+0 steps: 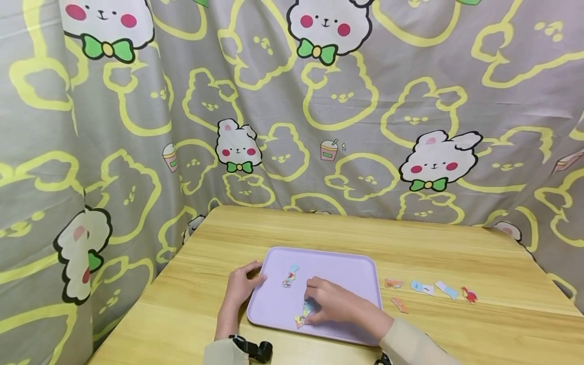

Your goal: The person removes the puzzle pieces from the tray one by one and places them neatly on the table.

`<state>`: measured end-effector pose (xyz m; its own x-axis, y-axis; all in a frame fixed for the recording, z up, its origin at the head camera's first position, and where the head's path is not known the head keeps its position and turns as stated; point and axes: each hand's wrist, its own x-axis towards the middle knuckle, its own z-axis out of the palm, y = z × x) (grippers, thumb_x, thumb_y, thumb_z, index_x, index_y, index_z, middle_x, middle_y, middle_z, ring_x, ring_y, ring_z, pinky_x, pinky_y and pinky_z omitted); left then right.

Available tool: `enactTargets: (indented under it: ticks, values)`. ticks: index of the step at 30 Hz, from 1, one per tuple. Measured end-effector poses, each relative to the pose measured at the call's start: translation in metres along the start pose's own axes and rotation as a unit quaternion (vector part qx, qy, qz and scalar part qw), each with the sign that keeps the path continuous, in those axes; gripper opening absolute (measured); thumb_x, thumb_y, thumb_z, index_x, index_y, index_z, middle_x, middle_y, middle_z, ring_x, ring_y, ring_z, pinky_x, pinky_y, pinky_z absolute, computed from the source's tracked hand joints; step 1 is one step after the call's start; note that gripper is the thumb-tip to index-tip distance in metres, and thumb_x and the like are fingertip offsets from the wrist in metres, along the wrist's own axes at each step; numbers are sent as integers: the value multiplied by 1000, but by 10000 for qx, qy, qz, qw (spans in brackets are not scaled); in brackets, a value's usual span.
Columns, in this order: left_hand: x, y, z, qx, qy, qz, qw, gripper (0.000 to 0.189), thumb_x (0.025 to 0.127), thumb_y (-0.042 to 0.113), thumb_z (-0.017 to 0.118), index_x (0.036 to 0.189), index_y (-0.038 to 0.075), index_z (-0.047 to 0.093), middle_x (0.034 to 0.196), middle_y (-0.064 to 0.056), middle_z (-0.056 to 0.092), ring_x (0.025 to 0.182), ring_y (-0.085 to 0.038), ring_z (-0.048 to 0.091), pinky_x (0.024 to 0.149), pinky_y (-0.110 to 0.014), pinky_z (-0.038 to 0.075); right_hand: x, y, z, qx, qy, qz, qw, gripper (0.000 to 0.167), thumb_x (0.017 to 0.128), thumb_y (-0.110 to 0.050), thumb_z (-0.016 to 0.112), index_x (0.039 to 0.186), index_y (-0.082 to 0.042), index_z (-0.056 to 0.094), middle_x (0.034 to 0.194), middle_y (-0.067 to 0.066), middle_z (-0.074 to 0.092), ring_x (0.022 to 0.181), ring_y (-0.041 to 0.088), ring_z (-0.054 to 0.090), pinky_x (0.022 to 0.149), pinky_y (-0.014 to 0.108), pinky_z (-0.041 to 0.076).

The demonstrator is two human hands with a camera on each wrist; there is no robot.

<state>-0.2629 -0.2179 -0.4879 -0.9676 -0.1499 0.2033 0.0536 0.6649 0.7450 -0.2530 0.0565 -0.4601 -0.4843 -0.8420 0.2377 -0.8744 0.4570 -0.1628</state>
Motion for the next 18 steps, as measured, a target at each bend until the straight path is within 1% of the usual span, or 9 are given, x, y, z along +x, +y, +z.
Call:
enactTargets:
  ticks: [5, 8, 13, 18]
  values:
    - [-1, 0, -1, 2, -28, -9, 10000, 37, 82, 15, 78, 118, 7, 72, 130, -22, 63, 126, -42, 56, 107, -52, 47, -1, 0, -2, 23, 67, -137, 9999, 29, 82, -40, 76, 89, -13, 69, 86, -8, 54, 78, -3, 44, 74, 11, 49]
    - [0, 1, -1, -3, -23, -23, 10000, 37, 82, 15, 78, 118, 7, 72, 131, -22, 63, 126, -42, 56, 107, -52, 46, -1, 1, -3, 67, 39, -178, 9998, 24, 84, -36, 75, 89, -13, 69, 85, -8, 55, 78, -3, 45, 74, 12, 49]
    - [0, 1, -1, -31, -15, -7, 10000, 37, 83, 15, 78, 118, 7, 72, 130, -22, 63, 126, -42, 56, 107, -52, 46, -1, 1, -4, 53, -3, -215, 9998, 23, 85, -35, 74, 89, -12, 68, 85, -8, 56, 78, -3, 45, 73, 11, 49]
    - [-2, 2, -2, -17, -30, 32, 10000, 37, 82, 15, 78, 118, 6, 71, 130, -23, 63, 125, -42, 56, 106, -52, 47, -2, 2, -4, -139, 93, -394, 9991, 23, 84, -35, 74, 85, -13, 66, 82, -9, 54, 75, -4, 43, 70, 10, 47]
